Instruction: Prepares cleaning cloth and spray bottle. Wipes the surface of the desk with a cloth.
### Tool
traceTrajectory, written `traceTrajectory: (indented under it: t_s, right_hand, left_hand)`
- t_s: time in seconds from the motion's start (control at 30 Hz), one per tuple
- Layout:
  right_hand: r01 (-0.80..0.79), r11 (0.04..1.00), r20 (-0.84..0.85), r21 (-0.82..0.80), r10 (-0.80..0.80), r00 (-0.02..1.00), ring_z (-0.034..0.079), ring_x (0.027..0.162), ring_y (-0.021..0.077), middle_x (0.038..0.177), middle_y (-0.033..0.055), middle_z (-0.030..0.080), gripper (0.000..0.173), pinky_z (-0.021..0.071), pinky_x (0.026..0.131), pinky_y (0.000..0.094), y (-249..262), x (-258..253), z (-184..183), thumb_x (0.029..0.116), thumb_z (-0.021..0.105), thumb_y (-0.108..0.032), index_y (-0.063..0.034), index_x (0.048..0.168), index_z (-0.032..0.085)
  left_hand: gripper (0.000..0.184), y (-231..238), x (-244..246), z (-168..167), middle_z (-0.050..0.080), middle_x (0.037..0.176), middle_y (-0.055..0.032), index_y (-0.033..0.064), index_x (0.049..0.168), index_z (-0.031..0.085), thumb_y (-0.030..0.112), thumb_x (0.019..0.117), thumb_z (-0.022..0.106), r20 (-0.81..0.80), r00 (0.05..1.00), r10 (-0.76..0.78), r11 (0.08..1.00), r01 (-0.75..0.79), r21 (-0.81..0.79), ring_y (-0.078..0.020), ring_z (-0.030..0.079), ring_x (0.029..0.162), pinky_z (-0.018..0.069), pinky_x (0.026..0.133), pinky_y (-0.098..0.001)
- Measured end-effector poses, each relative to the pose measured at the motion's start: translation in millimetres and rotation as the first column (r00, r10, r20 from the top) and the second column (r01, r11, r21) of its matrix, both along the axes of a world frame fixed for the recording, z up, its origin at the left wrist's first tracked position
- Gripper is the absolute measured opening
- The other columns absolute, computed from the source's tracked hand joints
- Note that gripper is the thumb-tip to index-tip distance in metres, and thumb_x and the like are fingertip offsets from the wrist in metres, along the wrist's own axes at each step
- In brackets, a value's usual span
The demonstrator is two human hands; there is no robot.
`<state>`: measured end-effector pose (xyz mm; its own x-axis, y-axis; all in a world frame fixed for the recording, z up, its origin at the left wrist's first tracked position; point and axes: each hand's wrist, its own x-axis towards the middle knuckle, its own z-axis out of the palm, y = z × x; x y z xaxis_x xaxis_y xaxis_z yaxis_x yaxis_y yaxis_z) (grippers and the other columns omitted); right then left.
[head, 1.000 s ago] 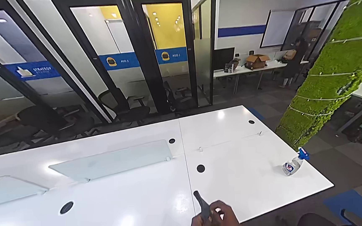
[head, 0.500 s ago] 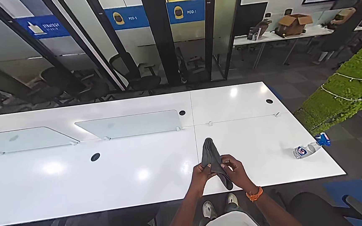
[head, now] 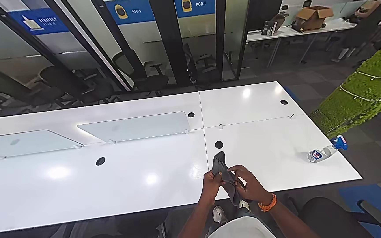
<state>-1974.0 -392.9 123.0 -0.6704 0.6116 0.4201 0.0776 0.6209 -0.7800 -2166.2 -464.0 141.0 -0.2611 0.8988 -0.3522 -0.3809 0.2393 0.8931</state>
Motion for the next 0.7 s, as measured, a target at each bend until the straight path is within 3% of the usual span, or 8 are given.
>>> traceTrajectory:
  t_s: [0.13, 0.23, 0.37, 0.5, 0.6, 0.7]
  right_hand:
    - [0.121, 0.991, 0.066, 0.049, -0.124, 0.990, 0.059, 0.126, 0.0175, 0.127, 0.0062, 0.067, 0.028, 0.0513, 0.106, 0.0343, -13.0, -8.9, -9.4, 0.0855, 0.081, -0.032, -0.0098, 0.097, 0.069]
    - [0.240, 0.965, 0.073, 0.111, -0.248, 0.966, 0.062, 0.121, 0.0135, 0.123, 0.0020, 0.070, 0.037, 0.0531, 0.105, 0.0339, -18.5, -15.2, -17.7, 0.0887, 0.079, -0.034, -0.0130, 0.118, 0.072]
    - [0.291, 0.952, 0.039, 0.098, -0.296, 0.954, 0.062, 0.125, 0.0132, 0.127, 0.0002, 0.071, 0.019, 0.0517, 0.108, 0.0330, -22.6, -18.3, -27.8, 0.0971, 0.070, -0.026, -0.0136, 0.110, 0.077]
    - [0.364, 0.931, 0.051, -0.031, -0.363, 0.931, 0.062, 0.121, 0.0136, 0.124, 0.0012, 0.070, 0.017, 0.0522, 0.104, 0.0317, -27.3, -19.9, -28.1, 0.0986, 0.066, -0.024, -0.0143, 0.105, 0.079]
    - [0.493, 0.869, 0.070, -0.034, -0.490, 0.869, 0.063, 0.108, 0.0150, 0.110, 0.0032, 0.069, 0.019, 0.0538, 0.095, 0.0320, -26.9, -19.8, -23.0, 0.1001, 0.062, -0.025, -0.0132, 0.104, 0.076]
    - [0.557, 0.827, 0.048, -0.071, -0.555, 0.830, 0.068, 0.089, 0.0095, 0.099, 0.0022, 0.070, 0.019, 0.0590, 0.080, 0.0282, -24.7, -21.3, -17.6, 0.1022, 0.058, -0.021, -0.0098, 0.105, 0.072]
  left_hand:
    - [0.020, -0.1, 5.4, 1.7, 0.074, 0.096, -0.0195, -0.0093, 0.112, 0.064, 0.005, 0.1044, 0.053, 0.012, 1.000, -0.024, 1.000, 0.024, -0.008, -0.0262, 0.075, 0.084, 0.0648, 0.078, -0.0410]
    - [0.024, -0.2, 7.6, 3.6, 0.074, 0.094, -0.0178, -0.0078, 0.112, 0.064, 0.009, 0.1071, 0.048, 0.010, 0.999, -0.043, 0.999, 0.043, -0.006, -0.0242, 0.075, 0.082, 0.0642, 0.078, -0.0395]
    - [0.027, -0.7, 8.6, -0.7, 0.073, 0.095, -0.0194, -0.0090, 0.112, 0.062, 0.011, 0.1086, 0.044, 0.062, 0.997, -0.046, 0.999, 0.045, 0.018, -0.0255, 0.074, 0.084, 0.0635, 0.082, -0.0415]
    - [0.030, -3.9, 9.5, -8.7, 0.073, 0.101, -0.0211, -0.0096, 0.117, 0.061, 0.013, 0.1094, 0.043, 0.084, 0.995, -0.057, 0.998, 0.055, 0.021, -0.0283, 0.075, 0.091, 0.0628, 0.087, -0.0434]
    - [0.029, -5.4, 11.8, -9.6, 0.074, 0.100, -0.0198, -0.0088, 0.115, 0.062, 0.013, 0.1095, 0.043, 0.095, 0.995, -0.037, 0.999, 0.037, 0.000, -0.0265, 0.075, 0.090, 0.0629, 0.086, -0.0418]
    - [0.030, -8.4, 11.7, -12.8, 0.074, 0.101, -0.0201, -0.0087, 0.115, 0.062, 0.014, 0.1098, 0.043, 0.110, 0.994, -0.025, 0.999, 0.029, -0.027, -0.0270, 0.075, 0.090, 0.0627, 0.086, -0.0424]
